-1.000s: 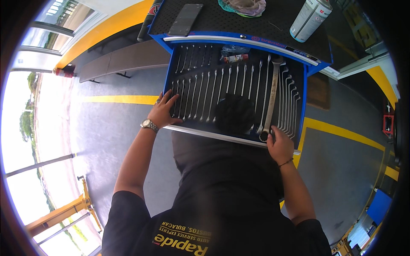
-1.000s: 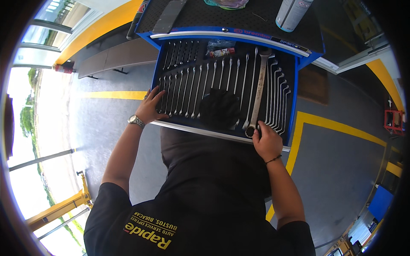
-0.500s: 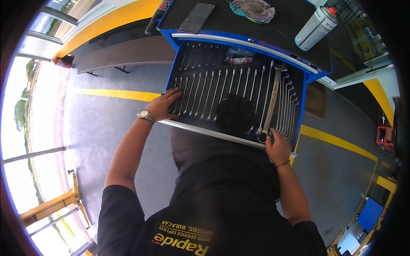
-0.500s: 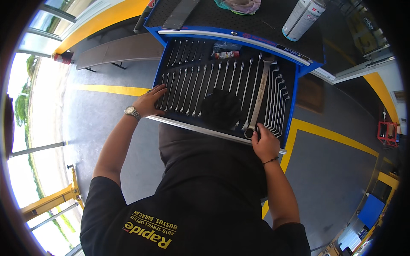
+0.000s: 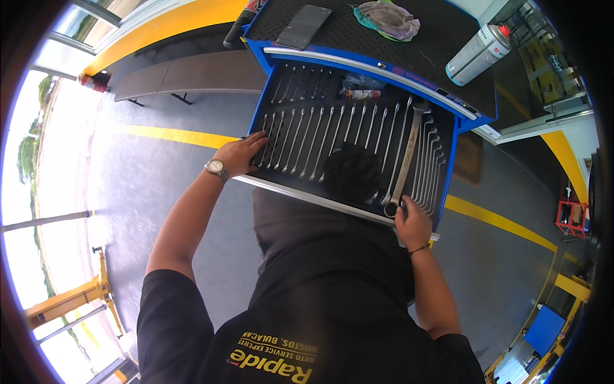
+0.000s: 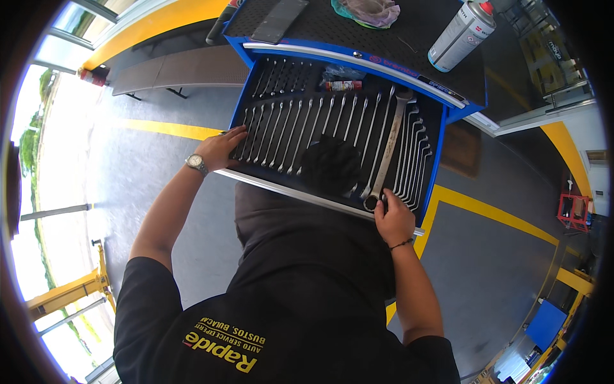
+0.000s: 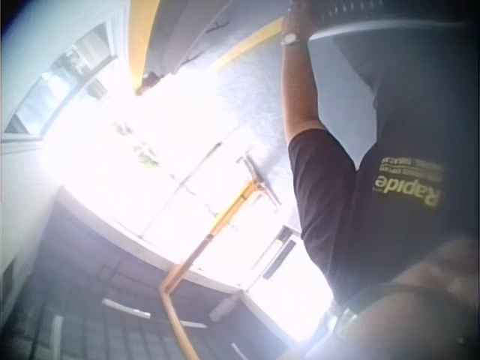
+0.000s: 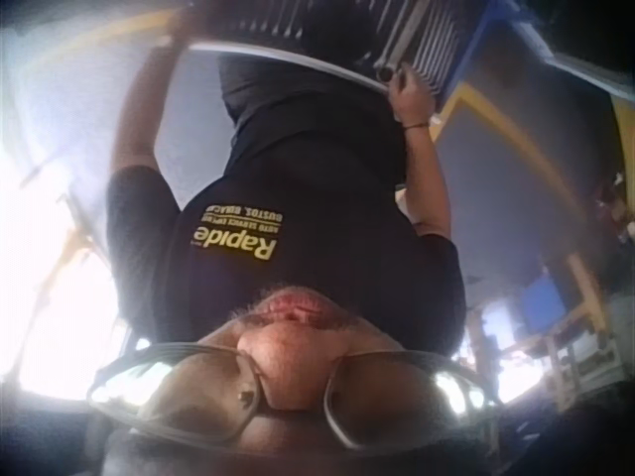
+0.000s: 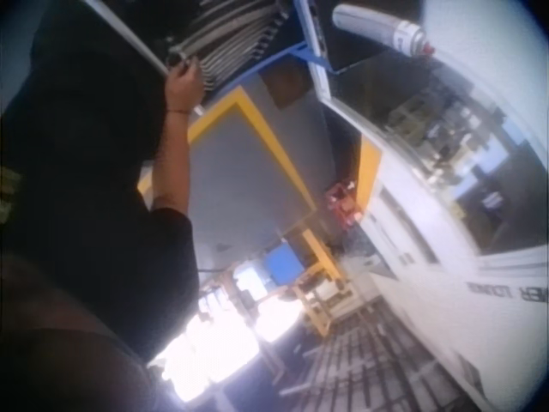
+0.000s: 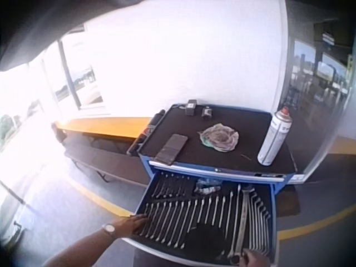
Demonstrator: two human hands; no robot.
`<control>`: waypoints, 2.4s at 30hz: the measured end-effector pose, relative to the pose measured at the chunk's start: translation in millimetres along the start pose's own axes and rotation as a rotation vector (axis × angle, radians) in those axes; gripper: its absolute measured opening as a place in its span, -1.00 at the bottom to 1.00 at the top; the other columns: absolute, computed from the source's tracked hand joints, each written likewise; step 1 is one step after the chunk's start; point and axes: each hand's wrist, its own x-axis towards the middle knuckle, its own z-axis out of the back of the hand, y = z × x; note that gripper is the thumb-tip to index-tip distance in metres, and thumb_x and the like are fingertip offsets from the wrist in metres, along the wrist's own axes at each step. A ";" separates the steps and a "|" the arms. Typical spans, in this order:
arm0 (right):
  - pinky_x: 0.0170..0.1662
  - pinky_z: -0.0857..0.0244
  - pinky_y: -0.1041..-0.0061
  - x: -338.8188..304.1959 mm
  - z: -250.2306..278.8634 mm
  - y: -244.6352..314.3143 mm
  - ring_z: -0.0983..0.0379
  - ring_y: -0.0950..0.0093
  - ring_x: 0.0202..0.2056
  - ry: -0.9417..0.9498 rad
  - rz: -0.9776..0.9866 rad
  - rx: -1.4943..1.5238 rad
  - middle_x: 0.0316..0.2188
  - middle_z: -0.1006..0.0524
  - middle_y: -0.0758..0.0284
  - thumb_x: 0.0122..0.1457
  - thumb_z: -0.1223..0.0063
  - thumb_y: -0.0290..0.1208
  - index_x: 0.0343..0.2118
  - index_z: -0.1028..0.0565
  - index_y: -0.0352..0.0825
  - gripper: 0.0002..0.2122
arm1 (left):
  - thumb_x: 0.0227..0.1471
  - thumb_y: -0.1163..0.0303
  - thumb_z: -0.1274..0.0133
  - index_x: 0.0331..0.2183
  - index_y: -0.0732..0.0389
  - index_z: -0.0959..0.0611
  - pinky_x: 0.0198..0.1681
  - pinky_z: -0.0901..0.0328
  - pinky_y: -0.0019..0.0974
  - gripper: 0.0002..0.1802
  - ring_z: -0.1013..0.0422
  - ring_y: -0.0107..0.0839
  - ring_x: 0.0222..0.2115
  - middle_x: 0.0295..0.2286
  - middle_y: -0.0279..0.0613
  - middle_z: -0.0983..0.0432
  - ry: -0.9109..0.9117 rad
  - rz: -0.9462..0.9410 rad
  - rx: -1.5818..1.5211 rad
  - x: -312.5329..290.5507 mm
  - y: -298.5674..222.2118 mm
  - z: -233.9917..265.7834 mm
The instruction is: The person opens a drawer in a blue tool chest and wipes a small metal tool with a grey cloth. They then open a second drawer containing wrenches, remove a black foam organizer, and place it back into the drawer. Finally, they close the second drawer and open the first drawer again.
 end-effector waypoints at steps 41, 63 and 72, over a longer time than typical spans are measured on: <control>-0.22 -0.48 0.20 33.3 -16.6 31.3 -0.55 0.13 -0.22 0.032 -0.323 0.052 -0.11 -0.47 0.11 0.05 -0.21 -0.04 0.13 -0.28 -0.36 -0.33 | -0.03 0.33 -0.18 -0.19 0.07 -0.63 -0.05 -0.33 -0.01 -0.71 -0.37 -0.03 -0.04 -0.07 -0.09 -0.41 -0.287 -0.348 -0.132 83.6 -218.0 -15.1; -0.37 -0.39 0.49 -11.2 33.1 -34.1 -0.47 0.46 -0.49 -0.170 -0.330 0.481 -0.40 -0.50 0.26 0.13 -0.19 -0.47 -0.16 -0.54 -0.42 -0.77 | -0.04 0.22 -0.26 -0.43 0.19 -0.63 -0.29 -0.41 -0.10 -0.76 -0.52 -0.10 -0.36 -0.42 -0.14 -0.52 -0.324 -0.139 -0.273 61.2 -163.8 36.0; -0.27 -0.40 0.38 6.1 33.3 -6.9 -0.53 0.29 -0.37 -0.128 -0.037 0.445 -0.43 -0.54 0.25 0.13 -0.13 -0.46 -0.27 -0.58 -0.36 -0.86 | 0.14 0.11 -0.08 -0.29 0.26 -0.70 -0.17 -0.38 -0.04 -0.62 -0.52 -0.01 -0.28 -0.30 -0.01 -0.59 -0.118 -0.100 -0.254 -4.9 -173.0 -10.9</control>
